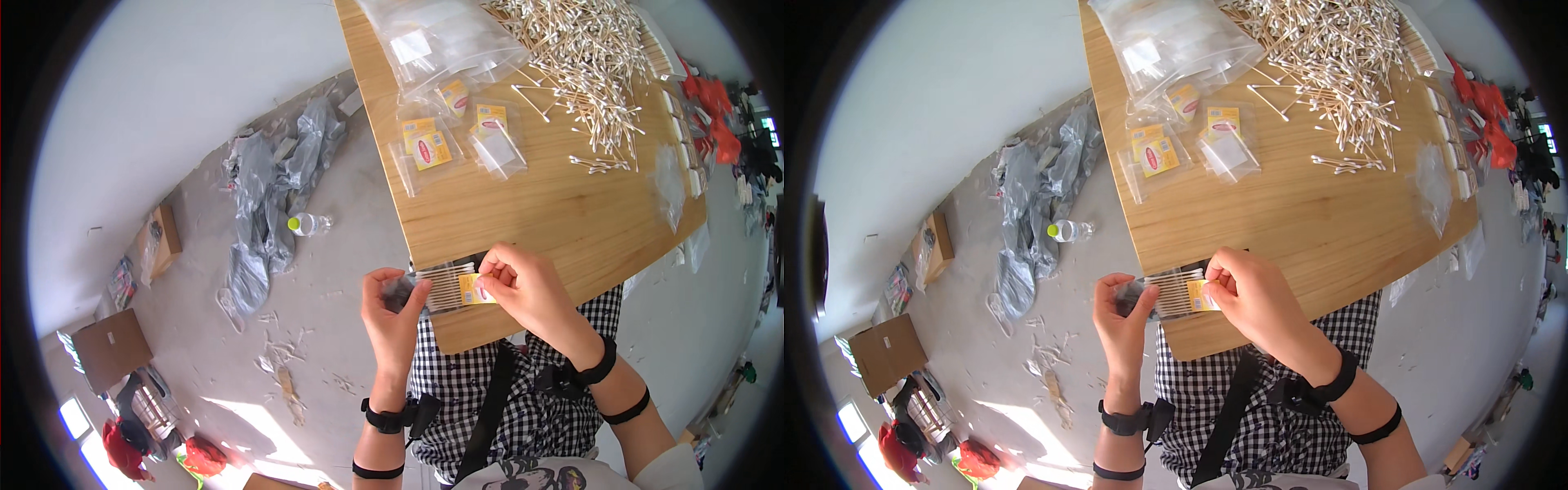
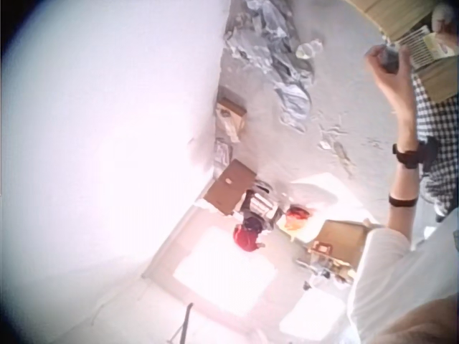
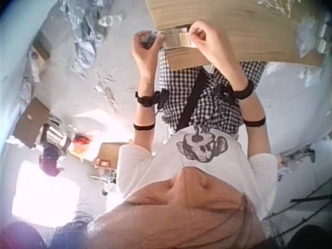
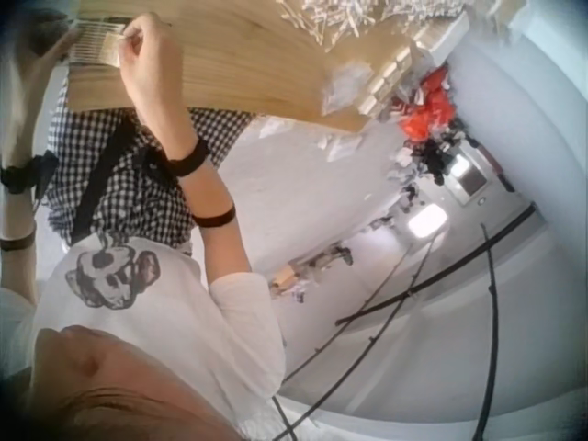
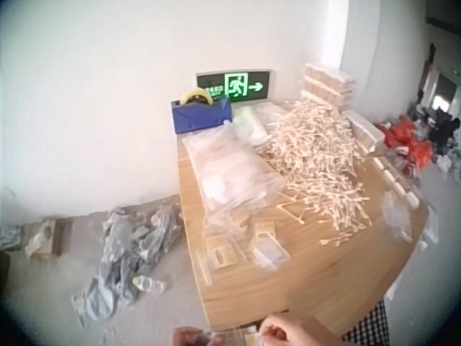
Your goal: Manually organizing cotton swabs and placing them into small plastic boxes or packaging.
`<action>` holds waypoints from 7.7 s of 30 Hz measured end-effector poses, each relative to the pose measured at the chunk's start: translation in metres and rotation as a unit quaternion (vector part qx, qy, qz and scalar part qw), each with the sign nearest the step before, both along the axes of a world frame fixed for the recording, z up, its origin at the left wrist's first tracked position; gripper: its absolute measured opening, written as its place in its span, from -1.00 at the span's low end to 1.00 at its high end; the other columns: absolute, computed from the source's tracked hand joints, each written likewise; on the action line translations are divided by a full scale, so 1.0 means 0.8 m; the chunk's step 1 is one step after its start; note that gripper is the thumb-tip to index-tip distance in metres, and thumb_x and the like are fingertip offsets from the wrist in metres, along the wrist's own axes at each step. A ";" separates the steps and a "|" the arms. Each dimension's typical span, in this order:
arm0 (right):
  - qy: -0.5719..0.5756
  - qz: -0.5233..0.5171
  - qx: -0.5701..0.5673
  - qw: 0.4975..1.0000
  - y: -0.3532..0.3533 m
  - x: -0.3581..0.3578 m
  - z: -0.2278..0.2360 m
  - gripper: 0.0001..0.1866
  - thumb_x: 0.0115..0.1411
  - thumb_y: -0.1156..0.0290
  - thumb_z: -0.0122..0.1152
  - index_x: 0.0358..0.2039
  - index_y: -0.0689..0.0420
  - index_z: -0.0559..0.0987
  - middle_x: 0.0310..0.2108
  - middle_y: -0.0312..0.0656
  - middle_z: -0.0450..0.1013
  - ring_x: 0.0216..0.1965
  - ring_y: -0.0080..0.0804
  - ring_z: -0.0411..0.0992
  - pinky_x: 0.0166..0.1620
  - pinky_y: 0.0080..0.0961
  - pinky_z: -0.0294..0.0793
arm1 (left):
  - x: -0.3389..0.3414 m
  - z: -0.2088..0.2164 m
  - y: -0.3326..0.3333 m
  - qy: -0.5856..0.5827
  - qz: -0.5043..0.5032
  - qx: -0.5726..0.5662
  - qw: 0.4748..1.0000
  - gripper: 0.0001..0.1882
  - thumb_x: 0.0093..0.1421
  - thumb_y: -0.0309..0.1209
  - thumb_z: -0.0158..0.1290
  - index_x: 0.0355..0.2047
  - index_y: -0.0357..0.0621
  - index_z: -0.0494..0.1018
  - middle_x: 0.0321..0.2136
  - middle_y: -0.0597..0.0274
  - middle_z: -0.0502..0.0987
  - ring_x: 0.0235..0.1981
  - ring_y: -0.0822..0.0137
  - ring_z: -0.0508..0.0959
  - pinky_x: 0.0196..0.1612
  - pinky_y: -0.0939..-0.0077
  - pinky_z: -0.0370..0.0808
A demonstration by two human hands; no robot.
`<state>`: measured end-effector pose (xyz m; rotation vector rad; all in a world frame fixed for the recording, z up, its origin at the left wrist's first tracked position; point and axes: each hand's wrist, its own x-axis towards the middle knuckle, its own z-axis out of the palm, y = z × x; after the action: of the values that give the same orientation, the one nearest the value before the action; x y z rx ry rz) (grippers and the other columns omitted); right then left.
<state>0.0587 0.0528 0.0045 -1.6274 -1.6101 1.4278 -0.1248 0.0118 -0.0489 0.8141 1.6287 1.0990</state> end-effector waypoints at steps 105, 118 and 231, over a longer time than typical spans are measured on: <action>0.404 -0.208 -0.011 0.891 -0.041 -0.028 -0.032 -0.51 0.40 0.16 -0.14 0.17 0.27 0.28 -0.27 -0.16 0.41 -0.32 -0.53 0.41 -0.28 -0.59 0.44 | 0.014 -0.002 -0.015 -0.035 0.022 0.033 0.999 -0.74 0.32 -0.38 0.00 -0.07 -0.26 0.30 -0.26 0.26 0.43 -0.28 0.51 0.41 -0.19 0.60 0.40; 0.361 -0.150 0.105 0.914 -0.034 -0.066 -0.056 -0.32 0.39 0.01 -0.25 0.28 0.31 0.06 0.32 0.08 0.00 0.38 -0.16 -0.10 0.38 -0.20 -0.17 | 0.035 -0.004 -0.009 0.051 0.093 0.035 0.994 -0.83 0.37 -0.40 -0.12 -0.16 -0.26 0.32 -0.30 0.29 0.39 -0.34 0.52 0.36 -0.24 0.60 0.36; -0.148 -0.048 0.325 0.933 0.018 0.230 -0.028 -0.68 0.07 0.58 0.13 -0.10 0.17 0.50 -0.16 -0.15 0.43 -0.09 -0.15 0.38 -0.01 -0.26 0.33 | 0.254 0.027 0.079 0.541 -0.401 0.174 0.719 0.03 0.09 0.14 0.03 0.26 -0.51 -0.04 0.31 -0.24 0.00 0.36 -0.06 -0.02 0.34 0.05 -0.04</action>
<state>0.2428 0.0670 -0.0182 -1.5176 -1.8667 0.5079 0.0788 0.0751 -0.0275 2.4608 1.5616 0.1926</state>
